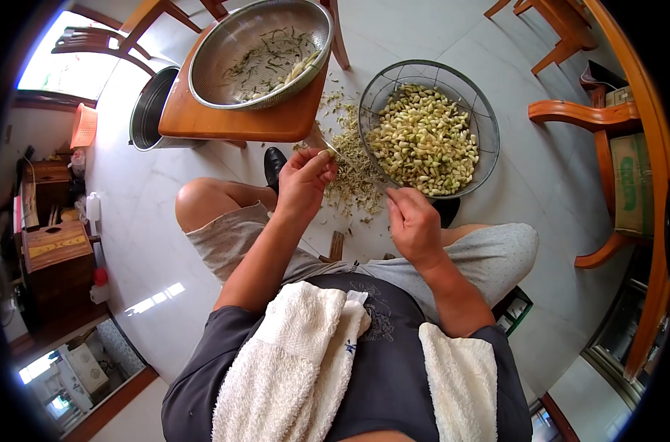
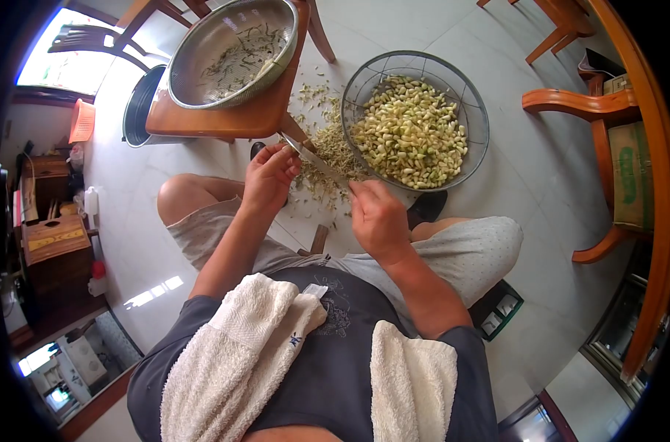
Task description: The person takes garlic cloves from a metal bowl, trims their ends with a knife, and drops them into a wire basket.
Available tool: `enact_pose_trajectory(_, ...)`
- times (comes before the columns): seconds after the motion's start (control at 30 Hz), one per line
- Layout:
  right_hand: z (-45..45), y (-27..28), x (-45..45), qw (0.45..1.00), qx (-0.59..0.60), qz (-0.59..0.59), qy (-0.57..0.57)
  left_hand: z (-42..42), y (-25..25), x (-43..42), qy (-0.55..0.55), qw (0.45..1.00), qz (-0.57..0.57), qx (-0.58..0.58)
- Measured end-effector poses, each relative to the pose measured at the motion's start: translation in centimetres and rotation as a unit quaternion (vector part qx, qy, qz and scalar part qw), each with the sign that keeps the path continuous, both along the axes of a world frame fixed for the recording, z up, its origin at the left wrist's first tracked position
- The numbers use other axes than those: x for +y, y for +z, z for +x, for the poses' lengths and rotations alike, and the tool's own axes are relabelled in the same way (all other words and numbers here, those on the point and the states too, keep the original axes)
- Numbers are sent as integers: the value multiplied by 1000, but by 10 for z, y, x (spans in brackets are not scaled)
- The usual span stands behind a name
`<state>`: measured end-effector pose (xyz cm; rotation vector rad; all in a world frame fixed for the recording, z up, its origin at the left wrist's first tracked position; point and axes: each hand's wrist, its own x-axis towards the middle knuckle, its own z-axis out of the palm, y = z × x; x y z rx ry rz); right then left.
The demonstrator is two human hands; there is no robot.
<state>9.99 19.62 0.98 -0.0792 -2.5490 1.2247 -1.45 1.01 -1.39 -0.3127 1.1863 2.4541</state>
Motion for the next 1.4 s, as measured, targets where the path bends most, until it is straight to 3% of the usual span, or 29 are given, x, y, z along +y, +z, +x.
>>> enact_pose_trajectory(0.37,2,-8,-1,999,-30,-24,-1,2,-8,-6,-21,1000,1,19)
enact_pose_trajectory(0.47,4,-38,12,971,-231,56,18,-2,-5,-12,-38,997,52,30)
enact_pose_trajectory(0.6,1,-34,18,966,-256,34,0,-8,6,-10,-35,996,85,-18)
enact_pose_trajectory(0.7,-5,-25,16,961,-273,34,6,-13,8,5,-55,996,63,-41)
enact_pose_trajectory(0.87,-2,-43,15,957,-268,84,67,-33,31,74,-192,976,-93,51)
enact_pose_trajectory(0.97,-1,-46,17,963,-245,77,81,-43,59,99,-285,907,-249,185)
enact_pose_trajectory(1.03,0,-44,20,964,-252,49,71,-60,82,92,-277,856,-329,285)
enact_pose_trajectory(1.13,1,-42,20,964,-258,26,65,-102,113,54,-223,801,-426,358)
enact_pose_trajectory(1.2,0,-39,18,960,-265,36,79,-130,133,18,-141,706,-557,414)
enact_pose_trajectory(1.3,-1,-41,13,957,-265,42,111,-195,117,-40,-227,526,-711,407)
enact_pose_trajectory(1.37,-2,-38,8,951,-280,44,121,-213,107,-53,-374,436,-749,329)
enact_pose_trajectory(1.4,-5,-37,6,949,-286,45,126,-215,105,-55,-414,460,-737,270)
